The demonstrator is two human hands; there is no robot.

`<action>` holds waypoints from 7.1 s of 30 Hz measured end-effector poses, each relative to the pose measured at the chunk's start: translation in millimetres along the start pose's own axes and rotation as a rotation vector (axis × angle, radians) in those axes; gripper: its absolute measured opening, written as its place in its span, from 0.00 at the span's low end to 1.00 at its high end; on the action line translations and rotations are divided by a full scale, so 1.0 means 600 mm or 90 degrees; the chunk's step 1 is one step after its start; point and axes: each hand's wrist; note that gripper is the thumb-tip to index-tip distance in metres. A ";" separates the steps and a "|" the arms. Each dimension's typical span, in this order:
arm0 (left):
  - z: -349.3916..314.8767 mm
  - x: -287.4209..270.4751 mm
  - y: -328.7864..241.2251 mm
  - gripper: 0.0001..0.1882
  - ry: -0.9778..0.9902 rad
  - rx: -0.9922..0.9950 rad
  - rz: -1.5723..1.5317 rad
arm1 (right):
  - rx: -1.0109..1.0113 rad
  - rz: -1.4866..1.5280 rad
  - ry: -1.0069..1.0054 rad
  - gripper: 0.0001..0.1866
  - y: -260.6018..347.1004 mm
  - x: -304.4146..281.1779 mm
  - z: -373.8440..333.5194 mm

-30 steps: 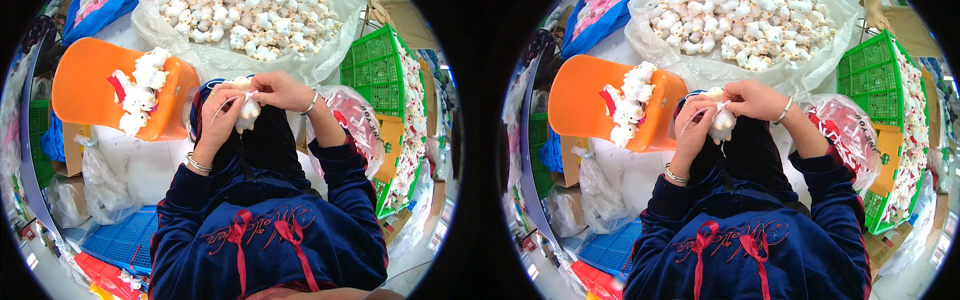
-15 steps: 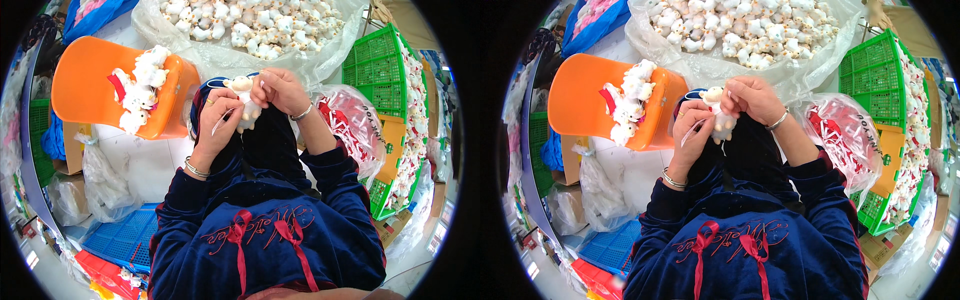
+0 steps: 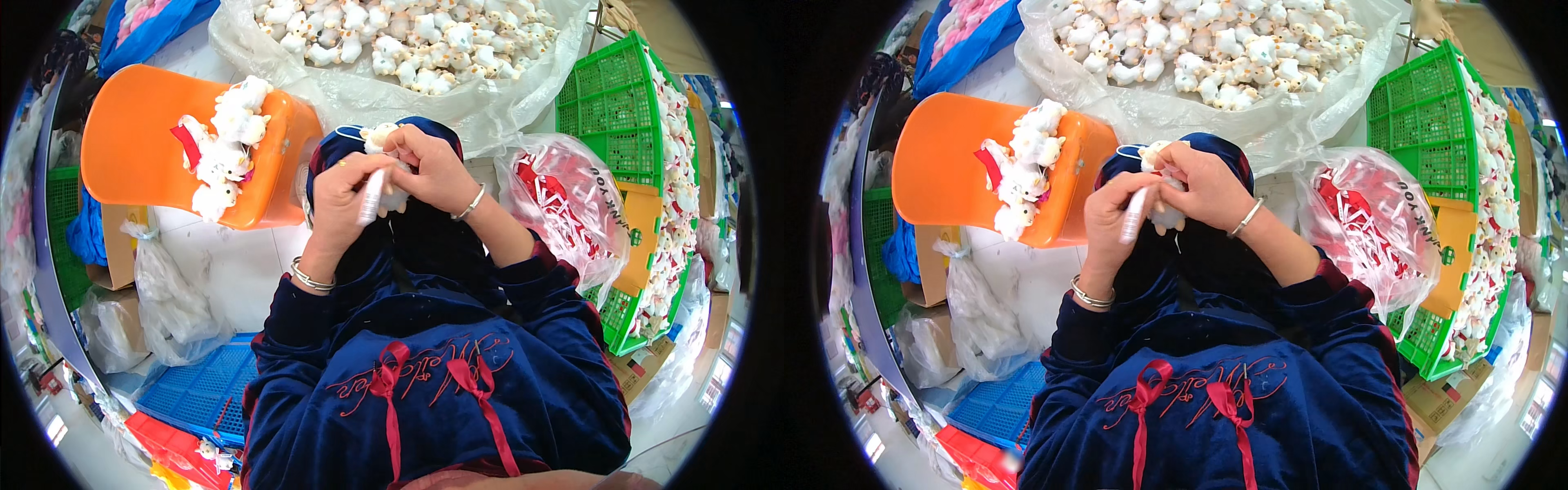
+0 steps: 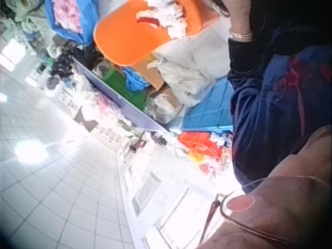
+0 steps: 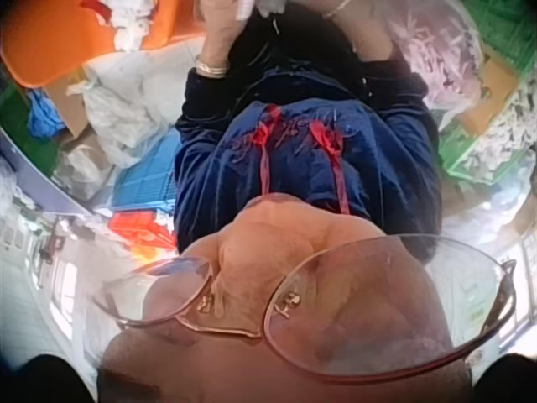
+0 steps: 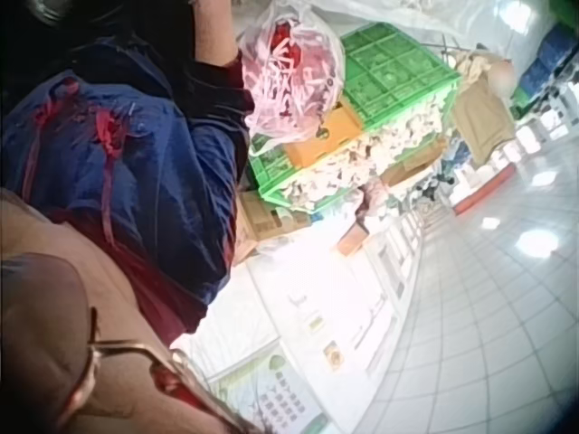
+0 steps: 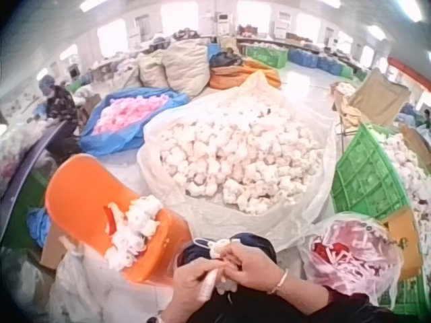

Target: The person sits cross-legged on the floor and ties small ribbons around the necks of white plush toys. They pick up each toy, wrap the ribbon, and adjust the bow before placing the finished item into an orange bin.

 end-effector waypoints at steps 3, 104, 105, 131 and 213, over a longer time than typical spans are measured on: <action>0.004 0.017 0.003 0.07 0.047 0.032 -0.023 | 0.027 0.000 -0.080 0.11 -0.019 0.019 -0.010; 0.032 0.000 0.044 0.09 0.064 -0.196 -0.106 | 0.243 0.180 0.376 0.11 -0.028 -0.122 0.029; 0.037 -0.004 0.046 0.10 0.073 -0.201 -0.100 | 0.257 0.195 0.368 0.10 -0.019 -0.130 0.022; 0.045 -0.001 0.031 0.11 0.084 -0.226 -0.097 | 0.168 0.076 0.106 0.07 0.003 -0.061 -0.001; 0.066 -0.021 0.017 0.14 0.155 -0.200 0.077 | -0.019 0.027 0.060 0.04 -0.015 -0.037 -0.008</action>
Point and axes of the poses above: each hand's wrist, its own z-axis towards the middle knuckle, its own x-axis out of the palm, y = z × x, and after that the axes turned 5 degrees about -z, right-handed
